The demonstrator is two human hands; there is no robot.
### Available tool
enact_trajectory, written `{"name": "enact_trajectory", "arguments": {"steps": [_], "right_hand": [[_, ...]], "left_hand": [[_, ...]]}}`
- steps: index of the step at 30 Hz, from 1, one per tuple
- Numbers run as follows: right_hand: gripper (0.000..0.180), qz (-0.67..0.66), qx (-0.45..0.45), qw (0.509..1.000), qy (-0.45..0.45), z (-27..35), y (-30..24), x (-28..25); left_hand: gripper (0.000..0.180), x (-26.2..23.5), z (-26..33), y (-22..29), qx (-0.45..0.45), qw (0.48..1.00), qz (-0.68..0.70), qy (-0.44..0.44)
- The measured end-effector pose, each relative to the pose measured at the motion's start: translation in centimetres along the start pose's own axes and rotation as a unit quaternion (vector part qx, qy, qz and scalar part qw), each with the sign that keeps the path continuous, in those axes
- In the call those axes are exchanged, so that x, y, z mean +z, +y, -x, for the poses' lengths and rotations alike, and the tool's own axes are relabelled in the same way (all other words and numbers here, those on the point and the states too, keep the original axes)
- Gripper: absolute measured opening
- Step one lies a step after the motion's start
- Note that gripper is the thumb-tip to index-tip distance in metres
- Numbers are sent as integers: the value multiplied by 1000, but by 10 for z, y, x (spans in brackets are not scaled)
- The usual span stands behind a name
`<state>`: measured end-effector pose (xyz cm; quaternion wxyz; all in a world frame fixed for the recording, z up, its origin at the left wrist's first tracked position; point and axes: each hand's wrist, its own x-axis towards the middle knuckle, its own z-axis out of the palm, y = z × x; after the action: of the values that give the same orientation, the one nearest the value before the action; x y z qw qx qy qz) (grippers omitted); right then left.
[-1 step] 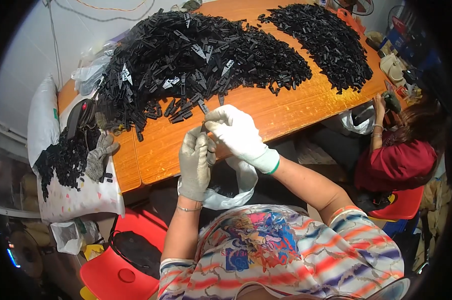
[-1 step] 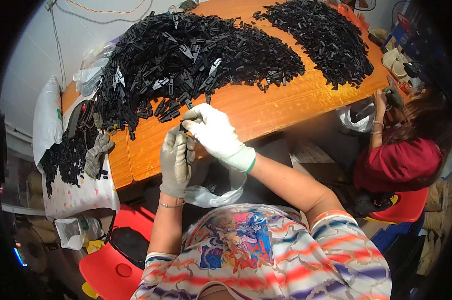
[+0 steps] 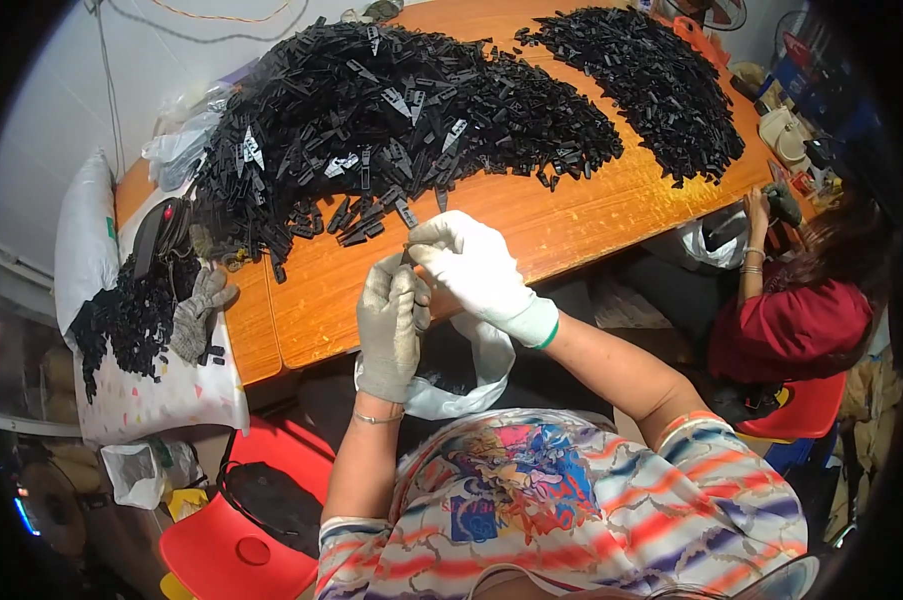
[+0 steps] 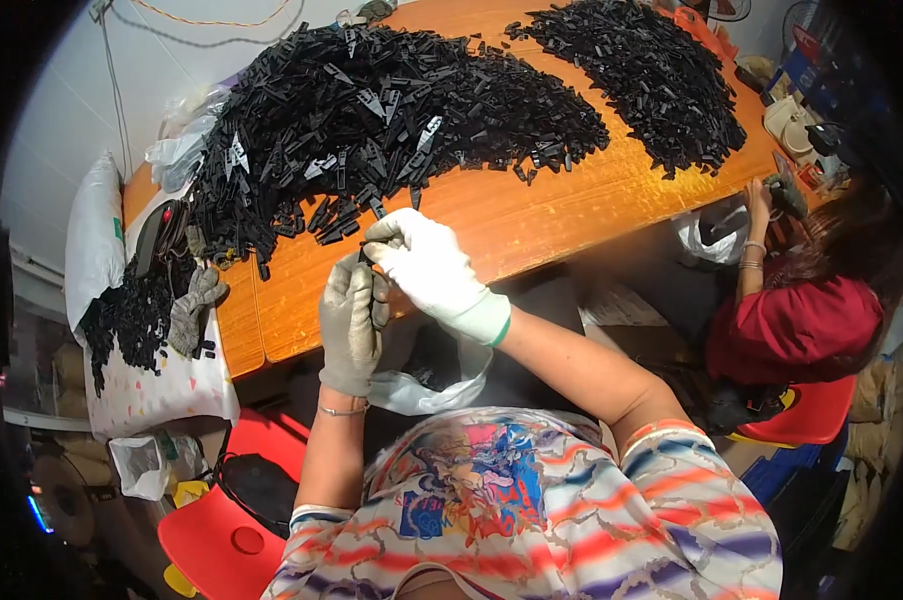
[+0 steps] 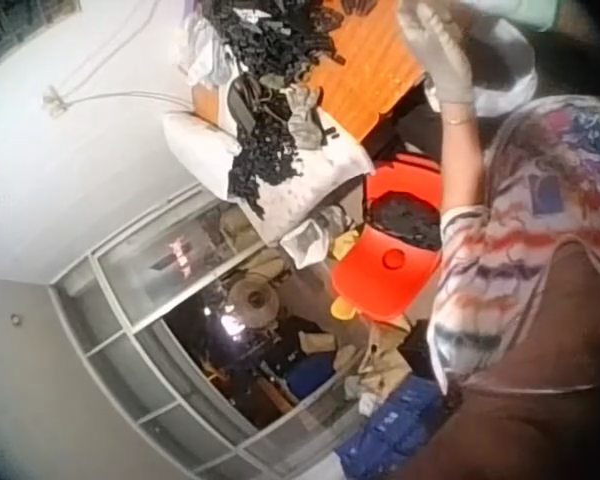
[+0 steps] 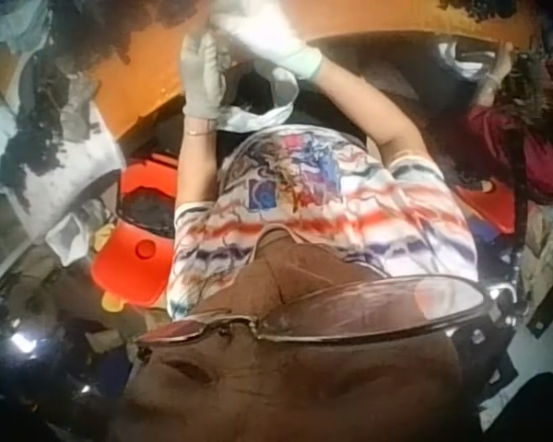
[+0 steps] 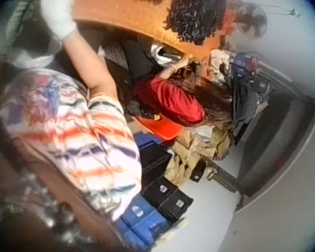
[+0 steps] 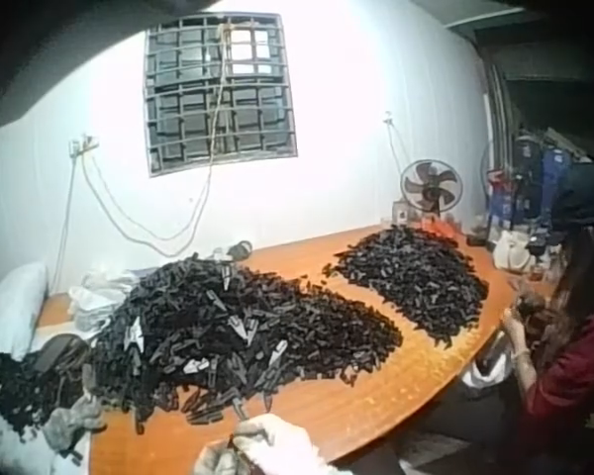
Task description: Sorting and inspecting small black plastic components on a work table and placing them into a bag.
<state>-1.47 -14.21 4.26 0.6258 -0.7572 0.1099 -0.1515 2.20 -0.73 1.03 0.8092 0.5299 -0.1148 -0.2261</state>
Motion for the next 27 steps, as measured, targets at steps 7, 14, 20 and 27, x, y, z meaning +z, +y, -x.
{"name": "enact_trajectory", "arguments": {"steps": [7, 14, 20, 27], "right_hand": [[26, 274, -137, 951, -34, -3, 9, -4], [13, 348, -230, 903, -100, -11, 21, 1], [15, 345, -208, 912, -76, -12, 31, -1], [17, 393, -191, 898, -52, -21, 39, -12]], "left_hand": [[14, 5, 3, -5, 15, 995, -88, 47], [24, 6, -4, -19, 75, 982, -149, 88], [22, 14, -20, -20, -62, 992, -15, 105], [23, 27, -39, -25, -33, 993, -76, 88]]}}
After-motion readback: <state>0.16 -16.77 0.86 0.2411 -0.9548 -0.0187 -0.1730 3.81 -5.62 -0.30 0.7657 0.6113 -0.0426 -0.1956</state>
